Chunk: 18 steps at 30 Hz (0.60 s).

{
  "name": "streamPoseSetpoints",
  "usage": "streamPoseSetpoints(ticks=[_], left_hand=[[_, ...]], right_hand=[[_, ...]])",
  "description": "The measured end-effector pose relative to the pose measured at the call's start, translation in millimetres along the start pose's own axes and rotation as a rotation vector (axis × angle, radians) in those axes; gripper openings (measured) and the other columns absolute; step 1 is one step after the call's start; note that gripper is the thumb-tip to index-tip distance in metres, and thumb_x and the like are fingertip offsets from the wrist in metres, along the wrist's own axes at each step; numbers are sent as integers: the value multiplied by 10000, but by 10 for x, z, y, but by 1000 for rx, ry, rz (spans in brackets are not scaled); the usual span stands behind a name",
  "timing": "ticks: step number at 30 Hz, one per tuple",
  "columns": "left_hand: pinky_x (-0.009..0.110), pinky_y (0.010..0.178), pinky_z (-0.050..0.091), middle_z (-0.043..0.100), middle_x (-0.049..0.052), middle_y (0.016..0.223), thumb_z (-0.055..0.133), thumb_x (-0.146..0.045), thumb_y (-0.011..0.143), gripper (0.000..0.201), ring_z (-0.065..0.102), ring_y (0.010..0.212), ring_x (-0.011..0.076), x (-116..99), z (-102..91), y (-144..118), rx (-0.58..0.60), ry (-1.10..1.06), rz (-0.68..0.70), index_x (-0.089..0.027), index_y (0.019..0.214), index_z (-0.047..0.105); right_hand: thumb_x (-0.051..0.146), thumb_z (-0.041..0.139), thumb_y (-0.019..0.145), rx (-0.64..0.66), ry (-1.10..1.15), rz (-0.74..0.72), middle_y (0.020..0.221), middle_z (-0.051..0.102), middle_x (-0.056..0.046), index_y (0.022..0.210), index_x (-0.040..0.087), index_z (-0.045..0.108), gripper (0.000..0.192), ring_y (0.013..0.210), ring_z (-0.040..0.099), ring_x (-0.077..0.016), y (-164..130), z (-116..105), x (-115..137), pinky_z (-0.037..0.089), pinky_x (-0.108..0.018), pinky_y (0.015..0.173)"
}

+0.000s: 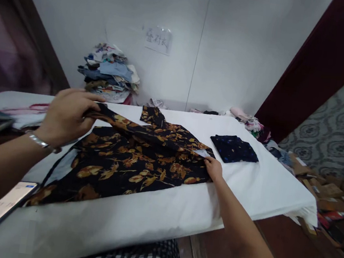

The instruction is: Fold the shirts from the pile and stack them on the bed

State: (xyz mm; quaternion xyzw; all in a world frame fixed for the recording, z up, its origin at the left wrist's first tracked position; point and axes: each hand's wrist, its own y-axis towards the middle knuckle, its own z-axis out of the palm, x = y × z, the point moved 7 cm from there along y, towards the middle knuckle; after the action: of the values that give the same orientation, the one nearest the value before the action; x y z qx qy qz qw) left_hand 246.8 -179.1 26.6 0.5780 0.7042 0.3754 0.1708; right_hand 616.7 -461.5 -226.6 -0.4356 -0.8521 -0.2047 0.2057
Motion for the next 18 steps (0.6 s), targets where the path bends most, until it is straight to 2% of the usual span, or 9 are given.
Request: streamPoseSetpoints(ticks=[3,6,9,11,13,14,16,18], left_hand=[[447,1081,332,652,75,1159,499,-187,815,88,561,1112,191,-61,-40,-490,22,47,152,-179,838,583],[426,1084,332,677,38,1118,411,-160,872,181,578,1101,170,-208,166,-1193,205,-34,302,-210,858,584],[392,1088,326,693,21,1076,340,-126,903,275,597,1077,159,-362,410,-1847,368,-124,320,-220,809,581],[380,1067,348,685,26,1093,337,-118,901,287,601,1066,163,-400,541,-2108,456,-153,270,-220,814,591],[367,1008,398,685,35,1067,332,-108,890,298,615,1013,168,-359,619,-2173,517,-155,202,-218,820,599],[363,966,425,688,42,1030,336,-112,884,291,623,966,174,-308,630,-2125,528,-144,168,-215,815,599],[370,889,458,683,57,955,366,-133,867,243,621,877,189,-163,600,-1888,524,-93,96,-203,809,592],[392,845,463,669,69,925,409,-157,846,182,604,841,208,1,501,-1508,482,6,21,-190,843,587]], right_hand=[[313,461,832,-10,32,-27,1009,731,-34,1033,215,717,340,945,656,-206,-48,-44,-15,484,-291,833],[312,461,832,-8,-9,-116,1021,730,-39,1015,226,723,330,958,656,-219,-173,-99,12,485,-312,852],[272,459,840,21,-148,-218,1049,717,-41,1036,241,715,323,964,650,-215,-332,-134,54,486,-312,837],[237,458,841,30,-234,-280,1061,706,-44,1046,239,706,322,980,638,-210,-426,-157,91,481,-308,839],[217,457,842,35,-288,-345,1053,695,-49,1028,235,703,308,992,624,-208,-495,-177,144,477,-304,834],[218,457,845,32,-303,-370,1041,689,-52,1009,234,703,296,990,618,-208,-516,-190,170,477,-300,817],[233,455,851,10,-317,-385,1001,675,-58,966,232,704,274,965,610,-209,-526,-223,209,475,-293,765],[250,451,853,-13,-296,-357,964,661,-60,941,227,701,266,926,609,-206,-501,-249,227,466,-290,727]])
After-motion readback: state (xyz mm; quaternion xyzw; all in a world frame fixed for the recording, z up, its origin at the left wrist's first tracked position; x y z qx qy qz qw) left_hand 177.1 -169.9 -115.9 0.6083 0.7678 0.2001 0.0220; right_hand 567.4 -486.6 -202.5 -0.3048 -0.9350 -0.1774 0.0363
